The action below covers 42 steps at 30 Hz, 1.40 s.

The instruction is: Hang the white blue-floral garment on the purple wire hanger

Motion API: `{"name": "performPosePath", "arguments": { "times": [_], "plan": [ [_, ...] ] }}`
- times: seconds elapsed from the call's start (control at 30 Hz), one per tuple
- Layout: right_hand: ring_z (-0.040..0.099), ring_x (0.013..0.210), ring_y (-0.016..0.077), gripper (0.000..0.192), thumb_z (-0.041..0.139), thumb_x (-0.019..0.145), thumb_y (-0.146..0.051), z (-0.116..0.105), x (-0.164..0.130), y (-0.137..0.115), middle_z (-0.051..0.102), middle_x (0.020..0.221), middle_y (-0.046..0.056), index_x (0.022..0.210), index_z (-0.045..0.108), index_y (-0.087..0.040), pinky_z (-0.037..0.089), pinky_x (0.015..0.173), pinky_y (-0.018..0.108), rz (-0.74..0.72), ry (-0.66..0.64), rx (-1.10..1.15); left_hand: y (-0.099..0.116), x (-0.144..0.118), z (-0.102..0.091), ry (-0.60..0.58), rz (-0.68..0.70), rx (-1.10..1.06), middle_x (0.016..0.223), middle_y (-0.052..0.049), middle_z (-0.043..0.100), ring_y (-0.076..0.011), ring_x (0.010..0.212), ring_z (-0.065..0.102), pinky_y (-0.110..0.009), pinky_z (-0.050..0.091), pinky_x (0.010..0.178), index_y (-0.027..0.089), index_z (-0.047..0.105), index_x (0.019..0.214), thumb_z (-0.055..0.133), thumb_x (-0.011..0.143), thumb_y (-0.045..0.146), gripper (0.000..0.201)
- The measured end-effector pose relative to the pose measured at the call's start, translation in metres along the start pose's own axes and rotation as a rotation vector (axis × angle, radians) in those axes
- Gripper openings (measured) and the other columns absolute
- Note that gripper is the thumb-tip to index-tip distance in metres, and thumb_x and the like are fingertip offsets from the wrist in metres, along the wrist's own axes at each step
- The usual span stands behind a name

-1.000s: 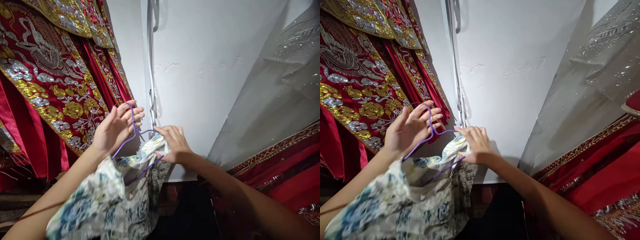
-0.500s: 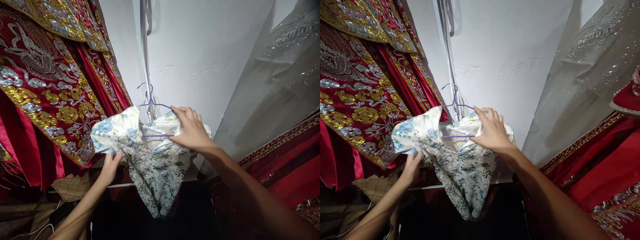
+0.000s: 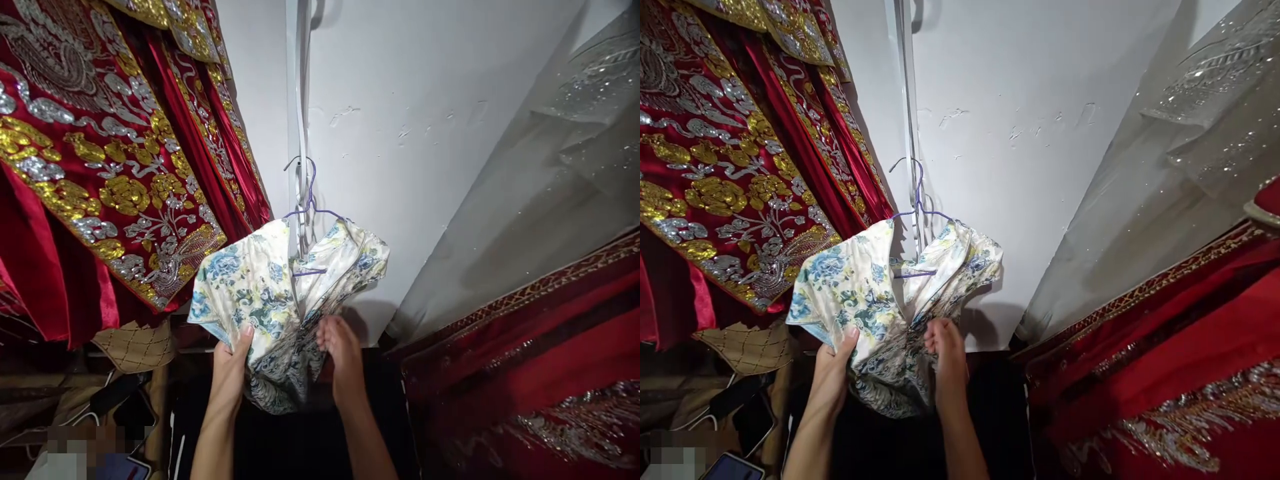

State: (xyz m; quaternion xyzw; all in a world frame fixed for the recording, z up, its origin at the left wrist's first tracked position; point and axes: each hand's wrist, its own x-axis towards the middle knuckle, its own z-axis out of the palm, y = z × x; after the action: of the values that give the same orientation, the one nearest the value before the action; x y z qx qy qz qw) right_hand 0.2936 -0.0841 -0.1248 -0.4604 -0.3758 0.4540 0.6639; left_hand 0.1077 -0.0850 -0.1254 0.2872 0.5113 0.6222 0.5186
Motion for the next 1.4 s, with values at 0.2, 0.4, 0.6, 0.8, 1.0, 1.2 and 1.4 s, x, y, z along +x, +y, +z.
{"name": "performPosePath", "arguments": {
  "times": [0.2, 0.4, 0.6, 0.8, 1.0, 1.2, 1.4],
  "plan": [
    [0.053, 0.058, 0.0158, 0.04, 0.057, 0.088, -0.056, 0.027, 0.004, 0.018, 0.062, 0.063, 0.003, 0.071, 0.063, -0.02, 0.04, 0.058, 0.029, 0.253, -0.451, -0.114, 0.017, -0.015, -0.008, -0.007, 0.068, 0.083, 0.102, -0.008, 0.077, -0.0288, 0.104, 0.071, -0.036, 0.057, 0.09, 0.017, 0.071, 0.11, 0.082, 0.074, 0.051, 0.051],
    [0.042, 0.05, 0.013, 0.04, 0.06, 0.084, -0.052, 0.02, 0.006, 0.017, 0.047, 0.051, -0.002, 0.058, 0.055, -0.021, 0.033, 0.052, 0.027, 0.237, -0.357, -0.107, 0.008, -0.02, -0.005, 0.194, 0.332, 0.274, 0.121, -0.009, 0.067, -0.0284, 0.118, 0.062, -0.04, 0.048, 0.104, 0.025, 0.058, 0.122, 0.075, 0.08, 0.048, 0.051],
    [0.043, 0.049, 0.0123, 0.042, 0.058, 0.088, -0.05, 0.009, 0.001, 0.029, 0.051, 0.049, -0.001, 0.059, 0.058, -0.02, 0.033, 0.051, 0.026, 0.241, -0.406, -0.181, -0.005, -0.01, 0.0, 0.272, 0.704, 0.462, 0.12, -0.008, 0.06, -0.0269, 0.115, 0.059, -0.04, 0.047, 0.101, 0.026, 0.057, 0.116, 0.074, 0.08, 0.039, 0.042],
    [0.044, 0.042, 0.0105, 0.042, 0.058, 0.088, -0.054, 0.015, -0.007, 0.023, 0.053, 0.046, -0.002, 0.065, 0.059, -0.019, 0.033, 0.045, 0.024, 0.284, -0.451, -0.166, -0.025, -0.015, 0.022, -0.385, 0.404, 0.633, 0.099, -0.006, 0.069, -0.0264, 0.094, 0.065, -0.036, 0.049, 0.087, 0.028, 0.065, 0.108, 0.061, 0.092, 0.035, 0.018],
    [0.044, 0.037, 0.0093, 0.041, 0.059, 0.087, -0.054, -0.002, -0.003, -0.002, 0.056, 0.045, -0.001, 0.071, 0.063, -0.016, 0.029, 0.041, 0.022, 0.319, -0.387, -0.15, -0.045, -0.023, 0.043, -0.451, 0.467, 0.629, 0.093, -0.005, 0.063, -0.0232, 0.086, 0.062, -0.033, 0.046, 0.08, 0.025, 0.057, 0.101, 0.045, 0.101, 0.032, 0.014],
    [0.037, 0.037, 0.0069, 0.036, 0.068, 0.081, -0.05, -0.004, 0.031, -0.046, 0.049, 0.043, -0.004, 0.073, 0.069, -0.015, 0.024, 0.039, 0.022, 0.192, -0.189, -0.039, -0.064, -0.036, 0.054, -0.413, 0.509, 0.687, 0.083, -0.001, 0.058, -0.0179, 0.077, 0.058, -0.029, 0.041, 0.073, 0.023, 0.051, 0.093, 0.043, 0.102, 0.029, 0.013],
    [0.04, 0.04, 0.0054, 0.033, 0.076, 0.078, -0.043, 0.018, 0.08, -0.11, 0.053, 0.048, -0.002, 0.065, 0.067, -0.014, 0.024, 0.037, 0.02, 0.06, -0.315, -0.01, -0.063, -0.044, 0.061, -0.444, 0.59, 0.738, 0.077, 0.001, 0.055, -0.0153, 0.07, 0.054, -0.027, 0.038, 0.068, 0.022, 0.047, 0.092, 0.044, 0.101, 0.027, 0.01]
  ]
}}
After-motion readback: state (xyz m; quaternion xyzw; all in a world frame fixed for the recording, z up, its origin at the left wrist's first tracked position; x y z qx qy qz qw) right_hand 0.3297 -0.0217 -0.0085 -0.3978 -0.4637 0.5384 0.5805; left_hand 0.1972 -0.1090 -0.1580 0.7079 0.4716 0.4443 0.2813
